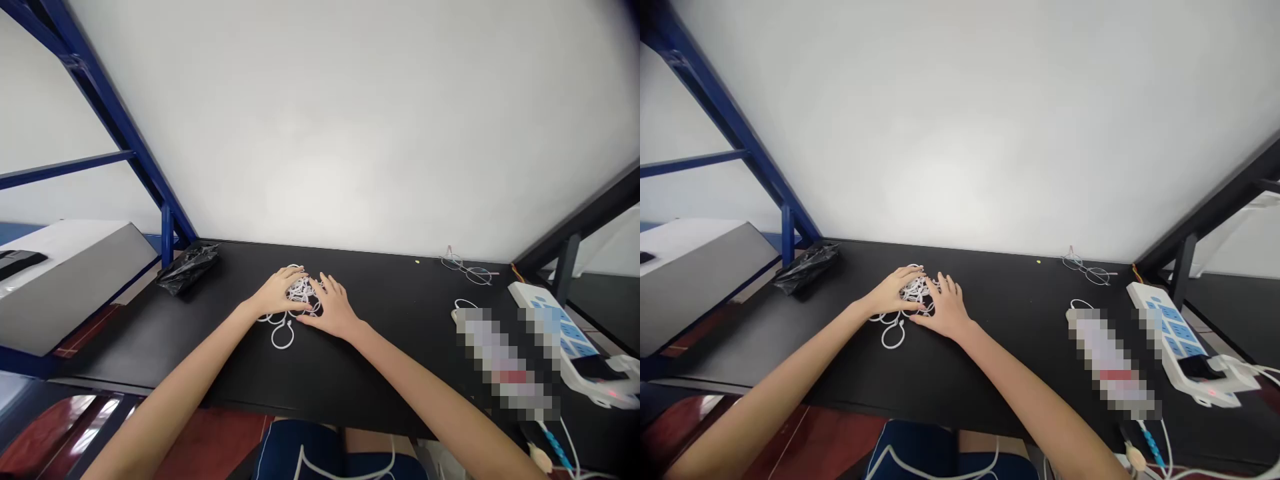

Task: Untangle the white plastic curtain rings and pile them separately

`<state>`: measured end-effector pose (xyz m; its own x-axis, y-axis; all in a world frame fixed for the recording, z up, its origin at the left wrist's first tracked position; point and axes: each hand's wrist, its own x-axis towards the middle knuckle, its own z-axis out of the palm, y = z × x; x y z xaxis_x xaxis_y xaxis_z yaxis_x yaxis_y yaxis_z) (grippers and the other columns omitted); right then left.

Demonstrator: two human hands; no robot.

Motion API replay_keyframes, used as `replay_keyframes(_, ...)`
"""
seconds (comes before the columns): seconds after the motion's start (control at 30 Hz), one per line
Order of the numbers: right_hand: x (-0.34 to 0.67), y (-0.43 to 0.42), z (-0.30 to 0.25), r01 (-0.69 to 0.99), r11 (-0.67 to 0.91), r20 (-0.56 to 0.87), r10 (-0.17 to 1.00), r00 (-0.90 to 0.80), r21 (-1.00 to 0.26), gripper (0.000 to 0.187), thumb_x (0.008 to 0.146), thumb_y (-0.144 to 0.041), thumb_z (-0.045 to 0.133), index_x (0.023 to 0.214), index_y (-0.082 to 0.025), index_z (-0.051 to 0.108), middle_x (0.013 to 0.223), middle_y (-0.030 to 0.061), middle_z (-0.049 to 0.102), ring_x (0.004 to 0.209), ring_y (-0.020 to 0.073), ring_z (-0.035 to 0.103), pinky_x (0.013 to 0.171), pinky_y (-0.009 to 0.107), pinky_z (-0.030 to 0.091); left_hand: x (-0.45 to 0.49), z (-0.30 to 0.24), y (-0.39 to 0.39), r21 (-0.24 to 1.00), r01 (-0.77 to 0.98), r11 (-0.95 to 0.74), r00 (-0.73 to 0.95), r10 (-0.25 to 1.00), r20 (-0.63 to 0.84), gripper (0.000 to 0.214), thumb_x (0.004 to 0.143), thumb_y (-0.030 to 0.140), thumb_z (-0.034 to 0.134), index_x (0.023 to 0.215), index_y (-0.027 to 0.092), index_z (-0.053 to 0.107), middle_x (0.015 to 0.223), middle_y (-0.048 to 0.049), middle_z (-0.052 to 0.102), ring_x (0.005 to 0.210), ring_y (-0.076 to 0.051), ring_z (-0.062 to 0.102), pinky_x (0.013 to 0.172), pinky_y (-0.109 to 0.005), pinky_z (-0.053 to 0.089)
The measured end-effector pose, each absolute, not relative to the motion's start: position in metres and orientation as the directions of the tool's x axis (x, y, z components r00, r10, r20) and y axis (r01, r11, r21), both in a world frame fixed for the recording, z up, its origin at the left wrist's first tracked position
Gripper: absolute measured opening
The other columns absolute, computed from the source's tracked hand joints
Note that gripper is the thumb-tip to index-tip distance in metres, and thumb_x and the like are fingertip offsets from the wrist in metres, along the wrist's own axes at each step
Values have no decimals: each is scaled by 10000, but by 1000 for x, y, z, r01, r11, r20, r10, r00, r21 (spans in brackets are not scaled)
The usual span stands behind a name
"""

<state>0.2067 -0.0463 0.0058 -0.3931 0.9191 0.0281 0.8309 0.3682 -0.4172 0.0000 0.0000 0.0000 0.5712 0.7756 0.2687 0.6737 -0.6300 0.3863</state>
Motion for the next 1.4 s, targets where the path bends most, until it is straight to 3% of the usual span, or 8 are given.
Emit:
replay_keyframes(0.4, 310, -34, 11, 709, 266, 123, 961, -247, -654, 571, 690, -457, 766, 1196, -225, 641, 1470, 144, 446, 1381, 338, 373, 1111, 539, 305, 101, 5, 7, 530, 564, -633, 594, 757, 272, 662, 730, 675, 630, 1204, 213, 625, 1343, -133, 553, 1225, -329, 503, 1053, -503, 375)
replay_keyframes(0.53, 326, -37, 12, 610, 240, 150, 969, -196, -755, 626, 628, -465, 816, 1194, -263, 641, 1452, 103, 477, 1362, 324, 402, 1111, 519, 325, 108, 19, 3, 659, 467, -589, 594, 761, 259, 558, 812, 602, 589, 1214, 215, 607, 1253, -102, 617, 1168, -274, 563, 1031, -434, 425)
replay_keyframes(0.63, 326, -36, 11, 508, 231, 198, 973, -119, -830, 527, 702, -477, 761, 1166, -255, 649, 1387, 91, 548, 1301, 287, 481, 1085, 479, 373, 89, 33, -5, 721, 438, -537, 546, 796, 262, 486, 852, 544, 568, 1208, 214, 599, 1278, -88, 605, 1190, -248, 564, 1044, -388, 435)
replay_keyframes(0.77, 319, -32, 8, 374, 232, 291, 950, 110, -898, 334, 839, -480, 612, 1006, -202, 694, 1164, 96, 689, 1147, 251, 602, 1028, 442, 431, 39, 38, -38, 685, 530, -500, 506, 835, 218, 436, 896, 479, 531, 1262, 244, 552, 1363, -82, 547, 1263, -249, 517, 1099, -431, 393)
replay_keyframes(0.9, 312, -31, 5, 362, 291, 411, 853, 320, -885, 321, 898, -455, 532, 890, -183, 702, 967, 98, 730, 967, 234, 657, 915, 410, 492, -9, 22, -84, 536, 689, -488, 505, 854, 127, 630, 793, 488, 666, 1367, 318, 470, 1477, -90, 432, 1330, -310, 448, 1093, -490, 398)
replay_keyframes(1.03, 309, -32, 3, 405, 333, 487, 790, 373, -851, 295, 909, -424, 524, 859, -188, 695, 892, 85, 722, 875, 220, 658, 846, 388, 511, -22, 4, -109, 427, 754, -499, 481, 862, 159, 637, 751, 494, 706, 1332, 318, 514, 1402, -82, 521, 1248, -316, 525, 1041, -502, 448)
replay_keyframes(1.2, 310, -35, 4, 410, 317, 485, 767, 420, -855, 306, 912, -431, 518, 813, -188, 676, 841, 79, 711, 831, 217, 662, 815, 374, 523, -13, -2, -112, 440, 714, -544, 490, 838, 241, 378, 827, 421, 646, 1180, 288, 629, 1155, -67, 677, 1042, -263, 646, 904, -391, 542)
replay_keyframes(1.4, 309, -36, 7, 373, 338, 496, 698, 516, -864, 278, 924, -398, 508, 828, -179, 649, 845, 87, 706, 834, 221, 672, 806, 370, 530, -17, 17, -97, 506, 714, -485, 390, 875, 287, 352, 810, 416, 665, 1129, 270, 633, 1035, -43, 696, 861, -209, 666, 744, -311, 560)
